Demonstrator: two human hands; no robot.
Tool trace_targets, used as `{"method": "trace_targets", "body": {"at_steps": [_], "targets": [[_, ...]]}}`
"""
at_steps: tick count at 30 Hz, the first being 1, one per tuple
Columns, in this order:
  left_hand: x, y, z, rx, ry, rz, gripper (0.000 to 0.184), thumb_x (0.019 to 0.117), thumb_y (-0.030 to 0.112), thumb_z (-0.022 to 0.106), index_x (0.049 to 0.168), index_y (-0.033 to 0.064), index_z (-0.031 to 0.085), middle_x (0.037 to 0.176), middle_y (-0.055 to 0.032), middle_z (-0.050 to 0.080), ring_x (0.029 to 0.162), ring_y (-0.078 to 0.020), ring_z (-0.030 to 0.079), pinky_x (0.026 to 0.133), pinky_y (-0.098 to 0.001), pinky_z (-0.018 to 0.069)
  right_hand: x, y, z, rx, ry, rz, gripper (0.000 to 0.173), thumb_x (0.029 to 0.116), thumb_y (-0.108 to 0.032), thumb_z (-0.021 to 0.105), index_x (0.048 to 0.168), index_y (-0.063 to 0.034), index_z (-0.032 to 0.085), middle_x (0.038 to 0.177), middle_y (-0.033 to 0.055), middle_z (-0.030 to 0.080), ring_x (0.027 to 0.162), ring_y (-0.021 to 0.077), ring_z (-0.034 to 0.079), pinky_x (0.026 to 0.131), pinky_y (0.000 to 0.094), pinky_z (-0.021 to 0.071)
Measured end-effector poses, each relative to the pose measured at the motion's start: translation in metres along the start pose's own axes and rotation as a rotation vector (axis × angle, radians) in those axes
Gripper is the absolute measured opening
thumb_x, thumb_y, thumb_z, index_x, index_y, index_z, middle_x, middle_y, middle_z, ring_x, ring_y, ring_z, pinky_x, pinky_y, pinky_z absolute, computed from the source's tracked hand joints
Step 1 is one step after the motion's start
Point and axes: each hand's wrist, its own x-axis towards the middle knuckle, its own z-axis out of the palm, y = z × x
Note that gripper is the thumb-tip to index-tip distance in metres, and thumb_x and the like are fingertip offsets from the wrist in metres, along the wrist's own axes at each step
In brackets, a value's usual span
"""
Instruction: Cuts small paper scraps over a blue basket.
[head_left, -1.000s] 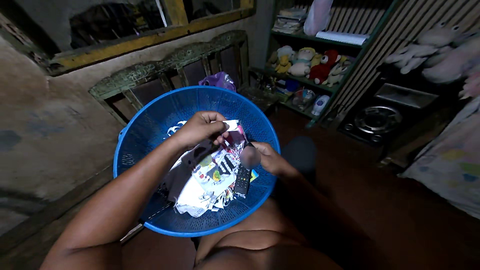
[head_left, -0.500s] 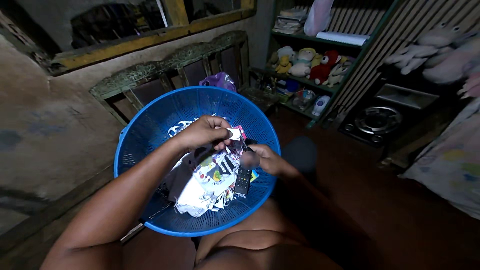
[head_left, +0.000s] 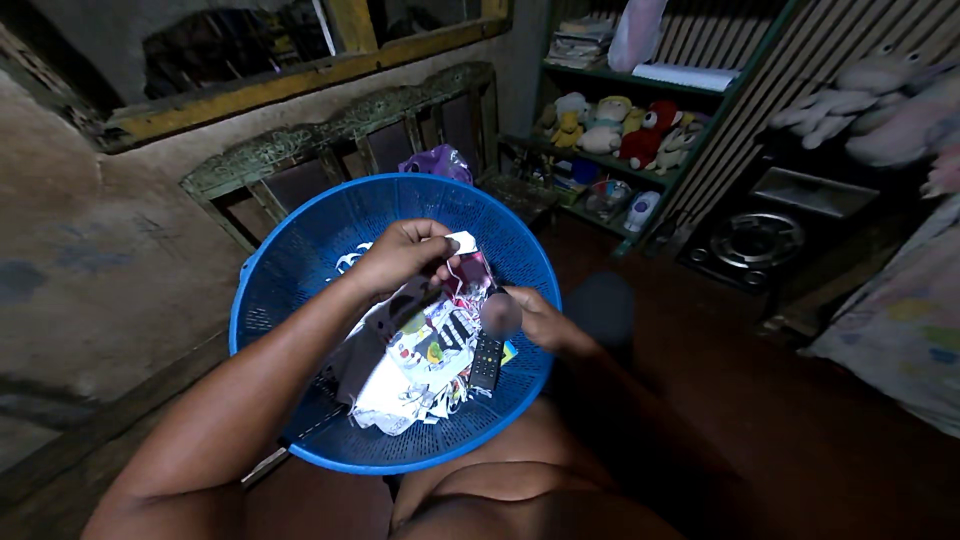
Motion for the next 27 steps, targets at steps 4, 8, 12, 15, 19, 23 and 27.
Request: {"method": "trace_targets", "body": {"at_steps": [4,8,12,15,19,23,27], "targets": [[0.0,0.001,0.014,-0.004,0.04,0.018,0.017,0.1048,0.014,0.058,0.106,0.0,0.067,0.088,-0.0121,0.073,0.068,-0.0161,0.069,0.062,-0.0303,0.0594,0.0,0.001,0.0,-0.014,-0.066,-0.021,0.039,0.109,-0.038,0.047,0.1,-0.005,0.065,0.088,0.001,0.065,0.083,0.0108,0.064,0.077,0.0293,0.0549],[0.001,-0.003,0.024,0.023,0.015,0.025,0.017,0.1042,0.014,0.06,0.104,0.0,0.068,0.088,-0.0121,0.073,0.066,-0.0171,0.068,0.06,-0.0304,0.0592,0.0,0.003,0.0,-0.002,-0.026,-0.04,0.04,0.1086,-0.039,0.046,0.098,-0.0051,0.065,0.087,0.002,0.066,0.083,0.0123,0.064,0.077,0.0303,0.0551],[0.002,-0.009,0.028,0.014,-0.005,0.0,0.016,0.1035,0.014,0.062,0.105,-0.0005,0.068,0.089,-0.0136,0.074,0.066,-0.0183,0.069,0.06,-0.0305,0.0593,-0.001,0.004,-0.001,0.001,0.021,-0.042,0.042,0.1085,-0.04,0.046,0.099,-0.0041,0.066,0.089,0.0041,0.066,0.084,0.0143,0.065,0.076,0.0313,0.0561],[0.002,-0.009,0.029,0.021,-0.013,-0.013,0.016,0.1039,0.014,0.061,0.105,-0.0002,0.068,0.089,-0.0127,0.074,0.067,-0.0177,0.069,0.061,-0.0305,0.0595,-0.002,0.004,0.0,0.022,0.032,-0.051,0.039,0.1086,-0.036,0.048,0.098,-0.0036,0.066,0.088,0.0036,0.067,0.084,0.0133,0.065,0.077,0.0312,0.0562],[0.002,-0.01,0.028,0.006,-0.015,-0.014,0.016,0.1041,0.014,0.061,0.106,-0.0003,0.068,0.088,-0.0132,0.073,0.066,-0.0182,0.069,0.061,-0.0308,0.0599,-0.002,0.002,0.001,0.042,0.058,-0.037,0.038,0.1082,-0.035,0.05,0.096,-0.0032,0.066,0.086,0.0038,0.066,0.083,0.0137,0.066,0.078,0.0316,0.0566],[0.002,-0.01,0.027,0.001,-0.02,-0.003,0.015,0.1043,0.014,0.061,0.106,0.0,0.067,0.089,-0.0131,0.074,0.066,-0.018,0.069,0.061,-0.0306,0.0599,-0.002,0.0,0.003,0.035,0.09,-0.031,0.034,0.1075,-0.03,0.053,0.094,-0.002,0.068,0.082,0.0037,0.066,0.079,0.0129,0.065,0.077,0.0312,0.0567],[0.002,-0.01,0.027,0.001,-0.013,-0.001,0.016,0.1043,0.014,0.061,0.106,0.0002,0.067,0.09,-0.0134,0.074,0.066,-0.0177,0.069,0.06,-0.0302,0.0595,-0.001,-0.001,0.003,0.028,0.111,-0.018,0.033,0.1065,-0.03,0.056,0.093,-0.0026,0.069,0.079,0.0025,0.065,0.076,0.0126,0.065,0.077,0.032,0.0573]]}}
